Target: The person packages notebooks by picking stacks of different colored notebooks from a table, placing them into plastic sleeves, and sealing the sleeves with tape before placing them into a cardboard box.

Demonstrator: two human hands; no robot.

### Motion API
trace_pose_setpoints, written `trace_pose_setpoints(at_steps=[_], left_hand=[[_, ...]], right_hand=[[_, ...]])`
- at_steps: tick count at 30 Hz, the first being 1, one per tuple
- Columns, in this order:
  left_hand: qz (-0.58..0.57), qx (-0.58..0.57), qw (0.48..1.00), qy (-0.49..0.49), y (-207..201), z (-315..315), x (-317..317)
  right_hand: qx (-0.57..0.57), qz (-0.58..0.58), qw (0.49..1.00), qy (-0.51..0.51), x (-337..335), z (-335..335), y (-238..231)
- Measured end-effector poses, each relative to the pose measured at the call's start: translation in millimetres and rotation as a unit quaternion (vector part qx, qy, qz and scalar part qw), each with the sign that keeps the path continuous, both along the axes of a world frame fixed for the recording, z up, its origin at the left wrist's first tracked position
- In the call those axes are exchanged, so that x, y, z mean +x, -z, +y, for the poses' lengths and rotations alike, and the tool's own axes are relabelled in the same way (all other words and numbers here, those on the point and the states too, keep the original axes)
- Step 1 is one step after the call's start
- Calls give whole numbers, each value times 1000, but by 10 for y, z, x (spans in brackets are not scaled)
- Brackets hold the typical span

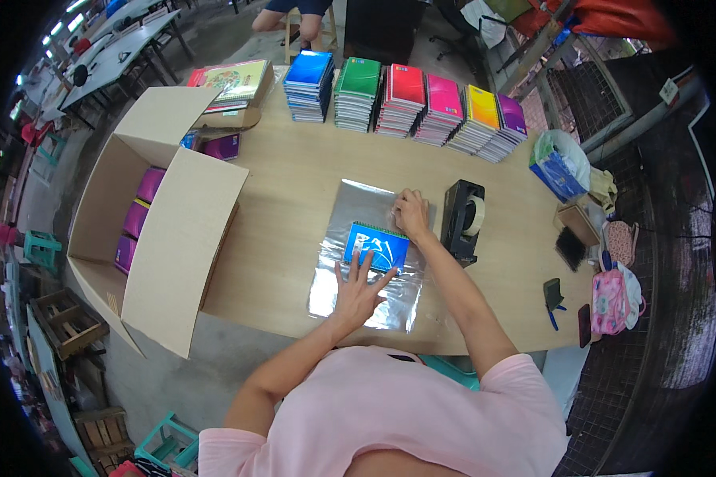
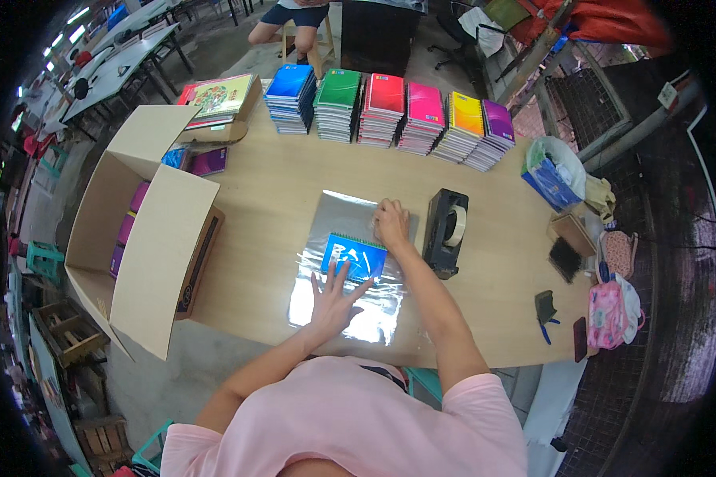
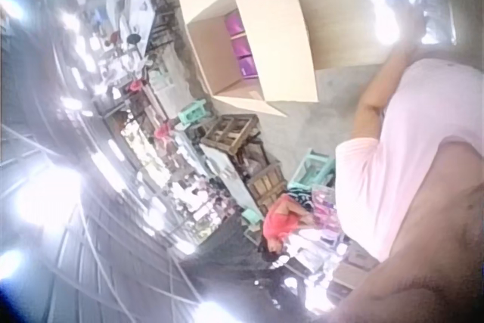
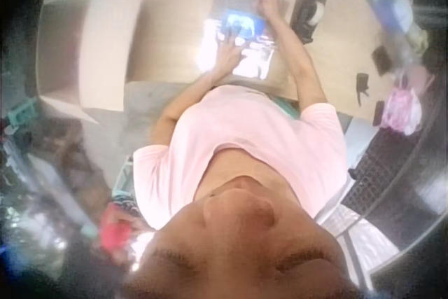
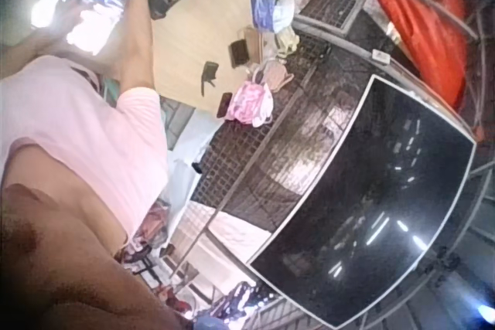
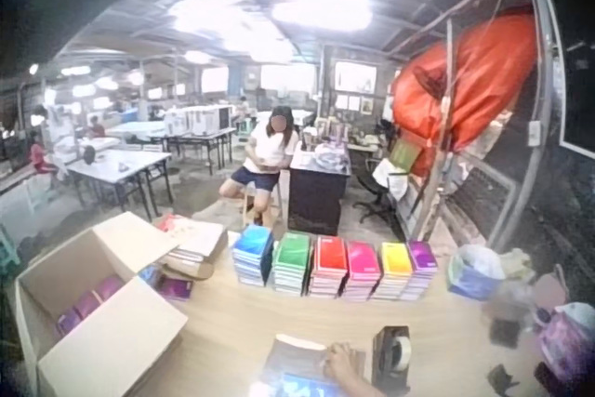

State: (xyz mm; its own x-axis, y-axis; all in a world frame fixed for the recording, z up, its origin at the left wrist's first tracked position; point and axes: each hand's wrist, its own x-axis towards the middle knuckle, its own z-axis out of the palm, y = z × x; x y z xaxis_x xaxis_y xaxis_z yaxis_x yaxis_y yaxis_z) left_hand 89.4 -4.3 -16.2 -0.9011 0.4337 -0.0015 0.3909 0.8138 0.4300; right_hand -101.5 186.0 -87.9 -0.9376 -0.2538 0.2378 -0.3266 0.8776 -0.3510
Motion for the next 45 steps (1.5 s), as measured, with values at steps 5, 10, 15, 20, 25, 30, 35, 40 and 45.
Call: trace_pose_setpoints(at_steps=[5, 10, 15, 20, 25, 30, 35, 40, 45], left_hand=[[9, 6, 1000, -12, 52, -32, 35], [12, 2, 1000, -10, 57, -5, 28], [22, -7, 999, -22, 91, -26, 62], [30, -11, 998, -61, 79, 30, 40], [57, 6, 994, -92, 48, 98, -47], [77, 13, 992, -103, 45, 274, -107], [75, 17, 987, -143, 19, 248, -42], [82, 3, 986, -142, 18, 236, -26], [90, -55, 987, -118, 23, 259, -67]], right_hand=[[-65, 45, 996, 51, 31, -130, -129], [-77, 98, 992, -2, 2, -71, -30], [-77, 113, 989, -62, 16, -96, -316], [-26, -124, 992, -22, -73, -127, -696], [59, -112, 988, -85, -161, -172, -750], [46, -125, 987, -94, -342, -10, -516], [-10, -204, 969, -137, -93, -224, -801], [-53, -145, 980, -127, 319, -320, -923], [33, -25, 992, -116, 420, -261, -817]])
